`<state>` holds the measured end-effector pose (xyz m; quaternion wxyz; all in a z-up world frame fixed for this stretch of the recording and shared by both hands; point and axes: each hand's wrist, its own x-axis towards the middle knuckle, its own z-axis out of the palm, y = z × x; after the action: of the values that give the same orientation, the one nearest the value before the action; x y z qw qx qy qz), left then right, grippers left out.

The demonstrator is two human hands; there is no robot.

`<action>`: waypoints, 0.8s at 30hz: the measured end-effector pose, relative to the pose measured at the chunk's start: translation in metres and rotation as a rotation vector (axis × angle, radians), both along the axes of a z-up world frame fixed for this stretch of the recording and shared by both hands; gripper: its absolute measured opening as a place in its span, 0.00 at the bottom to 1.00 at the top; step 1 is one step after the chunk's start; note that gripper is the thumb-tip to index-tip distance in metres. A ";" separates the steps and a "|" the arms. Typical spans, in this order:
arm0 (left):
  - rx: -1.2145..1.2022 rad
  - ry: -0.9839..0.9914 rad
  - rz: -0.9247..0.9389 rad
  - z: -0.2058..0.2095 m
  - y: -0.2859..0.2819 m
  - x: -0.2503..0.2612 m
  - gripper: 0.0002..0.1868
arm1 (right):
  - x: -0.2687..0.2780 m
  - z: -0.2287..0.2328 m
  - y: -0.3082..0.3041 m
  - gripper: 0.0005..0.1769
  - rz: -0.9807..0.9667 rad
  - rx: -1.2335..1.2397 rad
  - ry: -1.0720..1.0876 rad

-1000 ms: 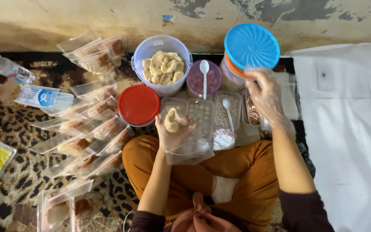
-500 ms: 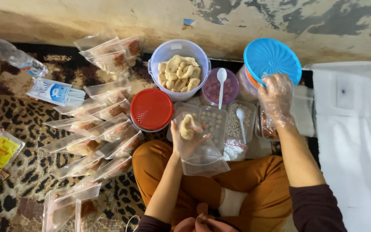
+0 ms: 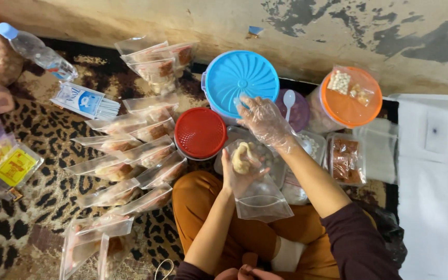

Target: Packaging various snacks into small plastic bags using hands and a spoon

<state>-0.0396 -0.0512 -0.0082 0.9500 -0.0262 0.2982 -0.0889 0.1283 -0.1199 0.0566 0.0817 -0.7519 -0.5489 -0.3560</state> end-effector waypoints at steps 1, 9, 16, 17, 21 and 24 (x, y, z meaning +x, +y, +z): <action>-0.001 0.029 0.002 0.002 0.000 0.000 0.42 | 0.001 -0.005 0.002 0.19 -0.026 -0.007 0.034; 0.012 0.048 -0.009 -0.011 -0.008 0.001 0.44 | -0.011 -0.002 0.005 0.31 -0.232 -0.191 0.557; 0.048 0.038 -0.018 -0.012 -0.006 0.000 0.44 | -0.005 -0.001 0.012 0.35 -0.198 -0.127 0.506; 0.041 0.029 -0.014 -0.013 -0.007 -0.001 0.44 | -0.001 0.003 0.012 0.37 -0.175 -0.102 0.512; 0.058 0.074 -0.041 -0.003 -0.004 0.000 0.44 | 0.056 -0.038 0.015 0.23 -0.138 0.023 0.348; 0.082 0.056 -0.044 0.003 -0.003 0.002 0.45 | 0.083 -0.074 0.018 0.23 -0.162 0.000 0.273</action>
<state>-0.0374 -0.0538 -0.0050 0.9394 0.0170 0.3285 -0.0968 0.2110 -0.1021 -0.0173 0.1268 -0.8351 -0.4702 -0.2560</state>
